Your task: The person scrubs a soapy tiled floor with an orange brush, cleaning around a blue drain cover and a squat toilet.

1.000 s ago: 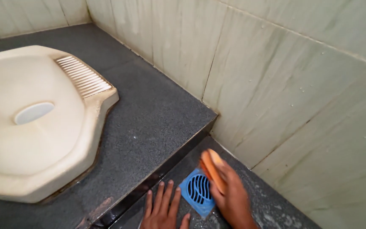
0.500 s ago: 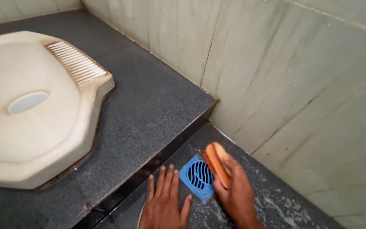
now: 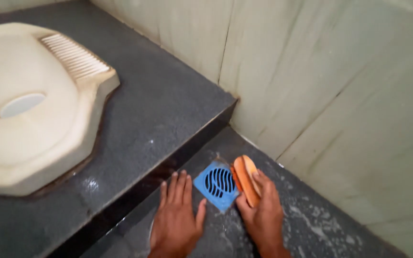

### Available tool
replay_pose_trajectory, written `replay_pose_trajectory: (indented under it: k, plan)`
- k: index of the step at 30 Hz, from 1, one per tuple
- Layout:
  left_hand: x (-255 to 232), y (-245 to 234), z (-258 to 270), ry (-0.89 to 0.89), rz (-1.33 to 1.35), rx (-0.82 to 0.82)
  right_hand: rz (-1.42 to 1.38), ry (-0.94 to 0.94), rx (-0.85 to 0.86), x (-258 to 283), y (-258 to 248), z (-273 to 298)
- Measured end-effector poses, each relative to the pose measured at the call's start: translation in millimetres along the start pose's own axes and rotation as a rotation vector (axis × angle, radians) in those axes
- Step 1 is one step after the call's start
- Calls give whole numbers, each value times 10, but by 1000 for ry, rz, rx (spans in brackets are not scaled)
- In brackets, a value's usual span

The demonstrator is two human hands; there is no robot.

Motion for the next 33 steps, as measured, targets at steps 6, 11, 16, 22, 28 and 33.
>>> replay_pose_trajectory:
  k: [6, 11, 16, 22, 28, 33]
  plan:
    - [83, 68, 113, 40, -29, -94, -93, -2, 15, -307, 43, 223]
    - [442, 275, 318, 99, 78, -10, -98, -86, -16, -440, 392, 366]
    - [495, 253, 389, 195, 101, 1, -68, -200, 80, 126, 348, -51]
    - [312, -215, 210, 147, 105, 235, -34, -147, 185, -209, 306, 220]
    - [265, -319, 211, 202, 95, 137, -10, -73, 188, 518, 342, -75]
    - [258, -354, 227, 175, 83, 48, -75, -211, 261, 377, 225, -89]
Point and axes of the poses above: each hand's wrist, its own z-axis away from the middle knuckle, its own y-axis out of the palm, x = y × z, the point moved 7 cm from there along -z, towards the middle knuckle, and after that the axes turned 6 degrees about z, right-handed, at the moved point
